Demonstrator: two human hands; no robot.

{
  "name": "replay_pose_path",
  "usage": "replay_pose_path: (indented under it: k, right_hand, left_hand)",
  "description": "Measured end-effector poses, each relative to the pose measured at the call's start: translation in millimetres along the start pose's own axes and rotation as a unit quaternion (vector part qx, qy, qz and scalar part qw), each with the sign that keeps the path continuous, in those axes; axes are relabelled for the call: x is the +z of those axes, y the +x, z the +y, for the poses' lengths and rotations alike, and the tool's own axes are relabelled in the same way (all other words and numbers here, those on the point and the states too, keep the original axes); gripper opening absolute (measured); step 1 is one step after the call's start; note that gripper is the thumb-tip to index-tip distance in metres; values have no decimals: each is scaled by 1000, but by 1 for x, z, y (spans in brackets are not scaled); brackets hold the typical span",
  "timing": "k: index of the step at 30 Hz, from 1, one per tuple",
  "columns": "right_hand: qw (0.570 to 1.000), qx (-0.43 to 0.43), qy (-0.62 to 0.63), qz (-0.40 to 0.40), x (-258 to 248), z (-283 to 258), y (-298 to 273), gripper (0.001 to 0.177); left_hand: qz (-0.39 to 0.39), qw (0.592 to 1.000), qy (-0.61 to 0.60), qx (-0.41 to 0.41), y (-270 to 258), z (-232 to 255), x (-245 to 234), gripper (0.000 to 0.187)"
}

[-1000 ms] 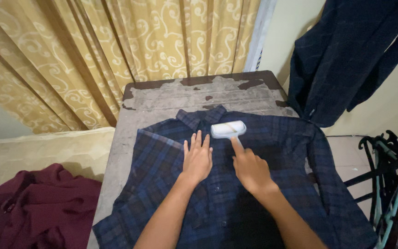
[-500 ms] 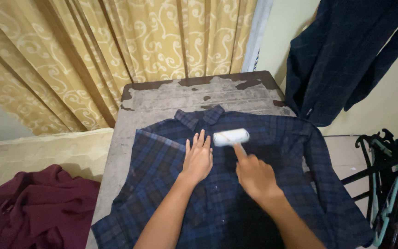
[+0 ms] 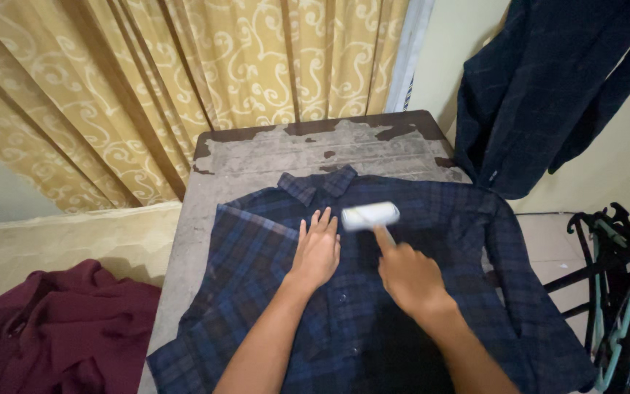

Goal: The person uses a lint roller to remove lint from a blue plaid shirt laid flat on a table. The person rolls the lint roller across the shirt's front, sleeves, and collar, then briefly smooths the fabric with their hands.

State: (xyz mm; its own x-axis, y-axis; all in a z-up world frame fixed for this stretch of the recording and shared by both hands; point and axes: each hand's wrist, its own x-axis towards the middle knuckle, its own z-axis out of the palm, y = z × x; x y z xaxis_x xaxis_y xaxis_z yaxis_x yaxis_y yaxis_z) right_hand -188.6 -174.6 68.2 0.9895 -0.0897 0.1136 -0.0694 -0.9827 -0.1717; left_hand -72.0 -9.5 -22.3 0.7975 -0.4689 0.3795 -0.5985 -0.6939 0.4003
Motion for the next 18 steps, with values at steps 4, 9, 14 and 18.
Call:
replay_pose_path:
  k: [4,9,14,18]
  right_hand:
    - [1000,21,-13,-19,-14,-2,-35,69]
    - [1000,18,-8,1,-9,2,-23,65]
    - [996,-24,-22,81,14,11,22,60]
    - [995,-30,-7,92,26,14,51,64]
  left_hand:
    - [0,1000,7,3,0,2,0,47]
    - [-2,1000,4,5,0,5,-4,48]
    - [3,1000,0,14,-2,7,-7,48]
    - [7,999,-5,30,-1,7,-9,47]
